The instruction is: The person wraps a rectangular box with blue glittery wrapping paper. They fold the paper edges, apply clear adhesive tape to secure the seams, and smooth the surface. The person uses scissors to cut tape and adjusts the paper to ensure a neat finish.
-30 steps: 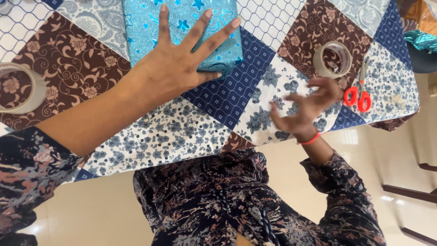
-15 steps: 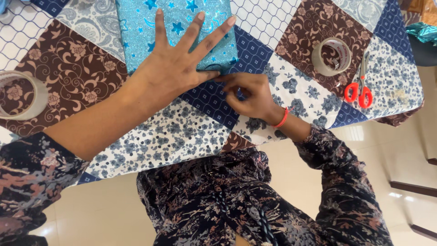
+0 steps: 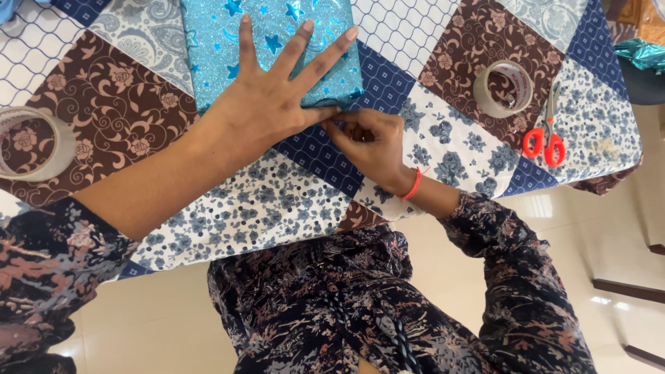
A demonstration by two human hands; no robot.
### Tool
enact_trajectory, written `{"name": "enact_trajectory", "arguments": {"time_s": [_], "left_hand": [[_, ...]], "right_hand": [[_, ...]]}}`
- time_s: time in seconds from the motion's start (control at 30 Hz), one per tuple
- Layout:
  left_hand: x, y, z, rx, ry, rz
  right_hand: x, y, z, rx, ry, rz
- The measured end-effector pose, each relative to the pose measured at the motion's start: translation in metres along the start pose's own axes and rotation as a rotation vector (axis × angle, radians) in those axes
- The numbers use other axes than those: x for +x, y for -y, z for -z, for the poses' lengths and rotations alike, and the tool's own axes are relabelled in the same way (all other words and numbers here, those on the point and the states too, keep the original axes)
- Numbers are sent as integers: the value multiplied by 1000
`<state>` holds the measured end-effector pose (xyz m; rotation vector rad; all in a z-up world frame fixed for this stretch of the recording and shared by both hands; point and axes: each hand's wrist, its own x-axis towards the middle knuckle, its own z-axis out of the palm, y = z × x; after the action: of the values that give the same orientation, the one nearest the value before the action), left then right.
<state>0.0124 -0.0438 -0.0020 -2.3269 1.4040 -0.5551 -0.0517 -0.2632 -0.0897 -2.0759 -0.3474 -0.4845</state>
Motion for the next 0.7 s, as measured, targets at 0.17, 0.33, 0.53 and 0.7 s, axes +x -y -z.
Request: {"name": "enact_trajectory", "arguments": {"time_s": [0.17,0.33,0.53,0.7], "left_hand": [[1,0,0,-30,-20,5],[1,0,5,-17,56,-9],[2,1,5,-49,39,-3],[2,0,3,-71,19,4]], "right_hand": [[-6,3,-4,382,28,-258],[-6,-4,-9,635,-7,-624],[-12,-15,-12,1081,26,-869],[-14,-19,-15,1343,62,-972]]}}
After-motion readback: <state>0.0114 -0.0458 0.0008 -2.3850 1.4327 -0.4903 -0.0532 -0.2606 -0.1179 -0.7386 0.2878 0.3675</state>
